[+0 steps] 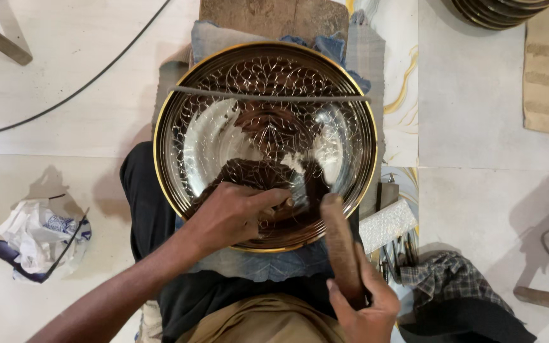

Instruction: The person uses a wooden mallet to repeatedly hammer the surface of a decorative metal tray placed on their lap. The tray is held steady with a cloth in the left hand while the right hand strikes the surface.

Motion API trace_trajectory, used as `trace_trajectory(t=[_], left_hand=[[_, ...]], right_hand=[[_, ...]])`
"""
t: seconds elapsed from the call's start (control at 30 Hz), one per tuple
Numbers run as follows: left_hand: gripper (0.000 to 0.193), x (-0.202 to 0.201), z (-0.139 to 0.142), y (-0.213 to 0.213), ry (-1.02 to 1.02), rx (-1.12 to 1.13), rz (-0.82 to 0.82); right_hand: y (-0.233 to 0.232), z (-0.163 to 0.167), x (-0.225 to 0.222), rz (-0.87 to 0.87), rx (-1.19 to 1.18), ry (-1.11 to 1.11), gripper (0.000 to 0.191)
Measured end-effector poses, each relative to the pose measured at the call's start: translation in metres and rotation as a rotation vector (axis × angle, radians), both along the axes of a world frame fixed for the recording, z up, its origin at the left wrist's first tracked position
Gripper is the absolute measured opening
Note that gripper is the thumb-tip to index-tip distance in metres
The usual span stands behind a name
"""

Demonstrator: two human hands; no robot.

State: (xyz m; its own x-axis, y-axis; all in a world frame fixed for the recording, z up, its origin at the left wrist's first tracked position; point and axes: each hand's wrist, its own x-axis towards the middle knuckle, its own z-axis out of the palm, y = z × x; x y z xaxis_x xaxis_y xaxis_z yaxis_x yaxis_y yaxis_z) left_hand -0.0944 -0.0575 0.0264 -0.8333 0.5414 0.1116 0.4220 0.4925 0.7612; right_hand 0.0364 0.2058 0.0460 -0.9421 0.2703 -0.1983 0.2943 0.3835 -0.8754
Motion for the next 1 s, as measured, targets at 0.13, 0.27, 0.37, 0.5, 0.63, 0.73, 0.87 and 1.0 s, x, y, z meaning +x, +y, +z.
trace_trajectory(t=[0.13,0.27,0.37,0.5,0.63,0.73,0.87,1.0], left_hand=[[0.055,-0.01,0.01,0.001,0.031,-0.073,-0.093],[0.069,-0.024,0.022,0.008,-0.085,-0.27,-0.261],[0.07,-0.032,0.03,0.011,-0.098,-0.382,-0.373],[0.072,-0.041,0.036,0.008,0.045,-0.223,-0.443],[0.054,-0.05,0.04,0.009,0.081,-0.173,-0.572],[0.048,-0.052,0.044,0.013,0.079,-0.201,-0.655],[0.03,-0.061,0.05,0.02,0.107,-0.346,-0.803],[0.03,-0.059,0.054,0.022,0.162,-0.447,-0.846]], right_hand=[[-0.008,0.006,-0.001,0.06,0.204,0.25,0.068],[-0.01,0.002,0.004,0.008,0.215,0.279,0.065],[-0.009,-0.006,0.01,0.075,0.291,0.334,0.068],[-0.009,-0.018,0.02,-0.165,0.106,0.328,0.062],[-0.006,-0.034,0.032,-0.027,0.298,0.357,0.069],[-0.001,-0.049,0.045,-0.112,0.268,0.361,0.064],[0.012,-0.07,0.05,-0.018,0.589,0.46,0.067],[0.013,-0.077,0.055,0.005,0.498,0.412,0.066]])
